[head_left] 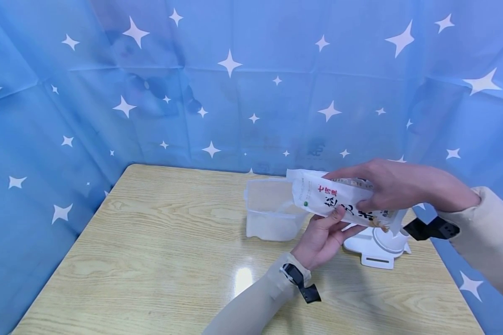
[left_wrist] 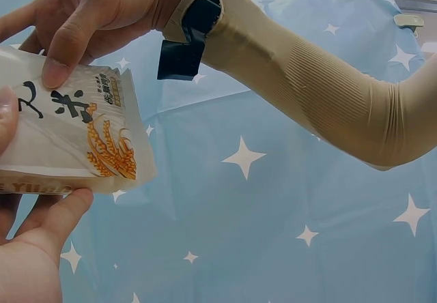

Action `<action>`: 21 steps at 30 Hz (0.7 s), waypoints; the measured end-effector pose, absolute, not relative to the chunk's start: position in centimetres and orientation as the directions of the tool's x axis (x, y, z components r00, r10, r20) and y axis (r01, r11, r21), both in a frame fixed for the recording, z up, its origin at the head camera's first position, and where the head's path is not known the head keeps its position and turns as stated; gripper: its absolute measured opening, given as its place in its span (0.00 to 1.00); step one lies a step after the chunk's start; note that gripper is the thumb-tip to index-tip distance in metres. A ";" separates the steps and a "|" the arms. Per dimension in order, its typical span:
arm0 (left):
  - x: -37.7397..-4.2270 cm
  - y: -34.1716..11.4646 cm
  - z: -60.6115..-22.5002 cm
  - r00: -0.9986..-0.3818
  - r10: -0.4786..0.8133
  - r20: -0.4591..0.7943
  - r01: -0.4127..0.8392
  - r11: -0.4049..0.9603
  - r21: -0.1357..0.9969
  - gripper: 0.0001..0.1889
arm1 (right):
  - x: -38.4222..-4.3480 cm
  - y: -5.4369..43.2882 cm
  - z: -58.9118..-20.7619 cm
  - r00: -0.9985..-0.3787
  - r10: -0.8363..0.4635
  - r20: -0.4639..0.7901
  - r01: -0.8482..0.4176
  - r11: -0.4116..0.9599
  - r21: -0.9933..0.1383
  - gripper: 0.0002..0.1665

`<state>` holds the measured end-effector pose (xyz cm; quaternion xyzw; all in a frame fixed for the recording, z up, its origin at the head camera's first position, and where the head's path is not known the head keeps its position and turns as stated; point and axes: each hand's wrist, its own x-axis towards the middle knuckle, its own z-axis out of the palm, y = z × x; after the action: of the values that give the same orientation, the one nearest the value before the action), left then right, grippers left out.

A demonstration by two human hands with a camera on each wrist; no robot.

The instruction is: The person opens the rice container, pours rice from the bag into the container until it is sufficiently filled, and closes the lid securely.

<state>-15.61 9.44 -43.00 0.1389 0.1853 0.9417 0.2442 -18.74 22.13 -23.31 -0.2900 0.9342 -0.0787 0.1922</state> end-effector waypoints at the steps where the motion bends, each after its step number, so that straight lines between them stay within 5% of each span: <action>1: -15.6 9.4 -43.0 -0.842 0.511 0.173 -0.408 -0.813 0.416 0.22 | -18.7 22.1 -23.3 -0.758 -0.572 -0.312 -0.513 0.819 -0.256 0.46; 21: -15.9 9.4 -43.3 -0.831 0.521 0.198 -0.411 -0.813 0.412 0.23 | -18.9 22.0 -23.4 -0.756 -0.581 -0.301 -0.526 0.813 -0.249 0.46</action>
<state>-15.93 9.37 -43.28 0.1524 0.1790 0.9398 0.2479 -18.87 21.96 -23.39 -0.2964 0.9340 -0.0748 0.1847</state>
